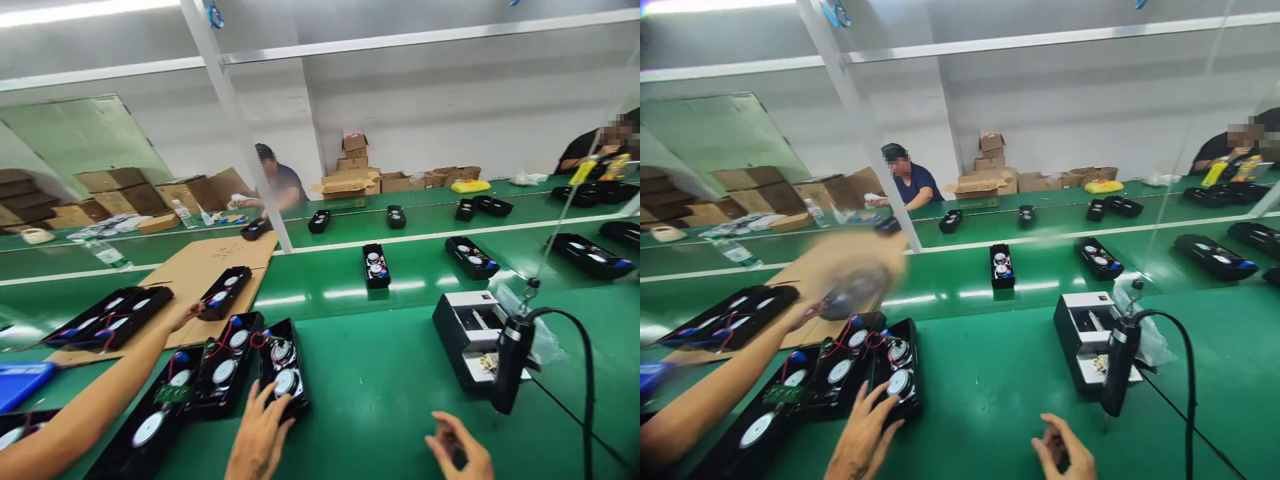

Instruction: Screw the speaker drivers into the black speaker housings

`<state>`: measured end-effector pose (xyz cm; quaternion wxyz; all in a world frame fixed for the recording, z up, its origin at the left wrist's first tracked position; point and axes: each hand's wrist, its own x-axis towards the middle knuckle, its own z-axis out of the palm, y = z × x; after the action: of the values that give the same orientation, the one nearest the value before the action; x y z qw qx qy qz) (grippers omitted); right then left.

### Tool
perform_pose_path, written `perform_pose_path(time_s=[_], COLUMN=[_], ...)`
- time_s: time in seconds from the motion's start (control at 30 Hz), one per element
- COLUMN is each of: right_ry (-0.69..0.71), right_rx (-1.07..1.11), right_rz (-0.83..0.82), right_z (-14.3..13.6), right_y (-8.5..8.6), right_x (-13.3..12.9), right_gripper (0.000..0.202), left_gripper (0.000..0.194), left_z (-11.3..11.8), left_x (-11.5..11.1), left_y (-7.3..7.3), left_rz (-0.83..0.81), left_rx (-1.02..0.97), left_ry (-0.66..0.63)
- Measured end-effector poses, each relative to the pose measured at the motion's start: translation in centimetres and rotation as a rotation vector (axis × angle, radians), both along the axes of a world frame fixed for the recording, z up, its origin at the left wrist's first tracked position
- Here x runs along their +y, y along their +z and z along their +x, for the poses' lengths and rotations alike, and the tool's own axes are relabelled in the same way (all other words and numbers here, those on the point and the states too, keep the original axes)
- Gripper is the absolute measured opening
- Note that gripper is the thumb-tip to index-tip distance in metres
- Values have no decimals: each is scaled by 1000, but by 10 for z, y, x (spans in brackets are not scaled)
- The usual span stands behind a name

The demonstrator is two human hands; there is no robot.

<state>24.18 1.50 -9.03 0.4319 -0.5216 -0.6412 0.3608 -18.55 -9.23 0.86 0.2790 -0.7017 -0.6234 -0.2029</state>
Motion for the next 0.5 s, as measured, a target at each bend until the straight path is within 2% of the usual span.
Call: perform_pose_path(time_s=[0.07,0.1,0.13,0.2,0.27,0.3,0.37,0.5], right_ry=[166,213,213,199,175,183,258,433], right_rx=[-7,-21,-46,-84,-84,-77,-71,-179], right_rz=[128,224,293,345,304,266,196,13], right_z=[-39,-58,-74,-92,-88,-78,-46,26], right_y=[-8,-12,-16,-21,-17,-12,5,42], right_x=[-16,-23,-28,-33,-28,-21,0,49], right_gripper=[80,104,119,113,98,97,106,115], left_gripper=[21,22,22,23,29,31,32,27], left_z=[54,83,112,162,193,200,198,165], left_x=[26,38,48,61,66,66,62,52], left_y=[-5,-5,-4,2,11,16,23,30], left_rz=[24,21,35,23,-32,-59,-72,-81], left_rx=[-45,-120,-196,-284,-343,-364,-392,-373], left_ry=[-46,-41,-63,-190,-295,-332,-389,-486])
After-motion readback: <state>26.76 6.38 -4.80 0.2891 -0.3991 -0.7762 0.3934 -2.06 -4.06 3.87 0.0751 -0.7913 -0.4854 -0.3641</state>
